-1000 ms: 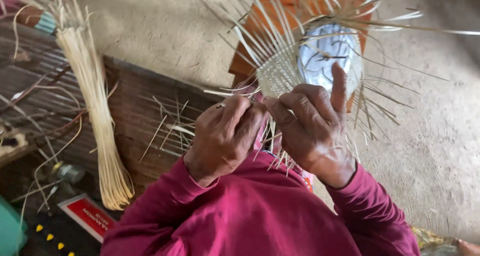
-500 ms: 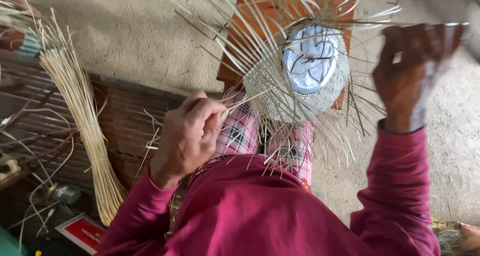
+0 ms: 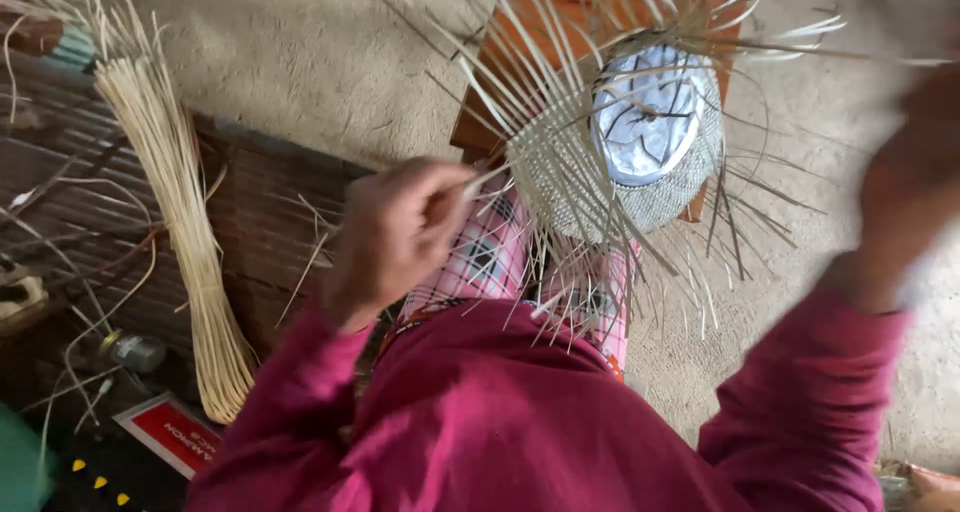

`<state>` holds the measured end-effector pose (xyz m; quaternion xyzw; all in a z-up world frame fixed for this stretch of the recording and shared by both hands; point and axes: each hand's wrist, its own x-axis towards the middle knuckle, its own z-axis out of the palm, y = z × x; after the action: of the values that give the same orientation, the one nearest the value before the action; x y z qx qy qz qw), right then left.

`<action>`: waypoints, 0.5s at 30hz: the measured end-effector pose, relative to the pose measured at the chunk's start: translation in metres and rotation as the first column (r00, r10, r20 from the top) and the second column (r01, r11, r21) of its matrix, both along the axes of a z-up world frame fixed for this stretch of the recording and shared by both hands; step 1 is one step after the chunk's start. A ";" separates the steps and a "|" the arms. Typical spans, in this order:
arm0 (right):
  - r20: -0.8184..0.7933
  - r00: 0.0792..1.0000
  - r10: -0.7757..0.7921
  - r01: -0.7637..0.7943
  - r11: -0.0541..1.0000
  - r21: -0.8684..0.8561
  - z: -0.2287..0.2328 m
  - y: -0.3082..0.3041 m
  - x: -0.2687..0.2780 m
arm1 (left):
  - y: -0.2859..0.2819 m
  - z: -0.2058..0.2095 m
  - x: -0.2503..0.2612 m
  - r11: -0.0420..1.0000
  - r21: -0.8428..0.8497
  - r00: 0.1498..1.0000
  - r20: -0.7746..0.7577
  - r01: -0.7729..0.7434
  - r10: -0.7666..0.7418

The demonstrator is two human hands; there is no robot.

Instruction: Weaving thin flexible strips of material to create a circular structure, likely a hat or basket.

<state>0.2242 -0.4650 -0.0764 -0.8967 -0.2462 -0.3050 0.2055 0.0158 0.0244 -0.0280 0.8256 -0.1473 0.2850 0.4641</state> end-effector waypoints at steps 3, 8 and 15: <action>-0.135 0.882 0.452 -0.437 0.891 0.122 0.137 0.197 -0.090 | -0.022 0.010 0.021 0.991 0.131 0.993 0.119 -0.004 -0.011; -0.182 0.749 0.638 -0.657 0.750 -0.076 0.129 0.260 -0.104 | -0.038 0.015 0.031 0.925 0.341 0.979 0.172 -0.166 0.113; 0.163 0.898 0.408 -0.304 0.845 -0.439 0.106 0.208 -0.087 | 0.008 -0.021 0.037 0.910 0.348 0.975 0.092 -0.223 0.204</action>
<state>0.1376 -0.2571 0.0299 -0.8117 -0.4908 -0.3144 0.0373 0.0530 0.0321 -0.0493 0.8992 -0.1177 0.3246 0.2687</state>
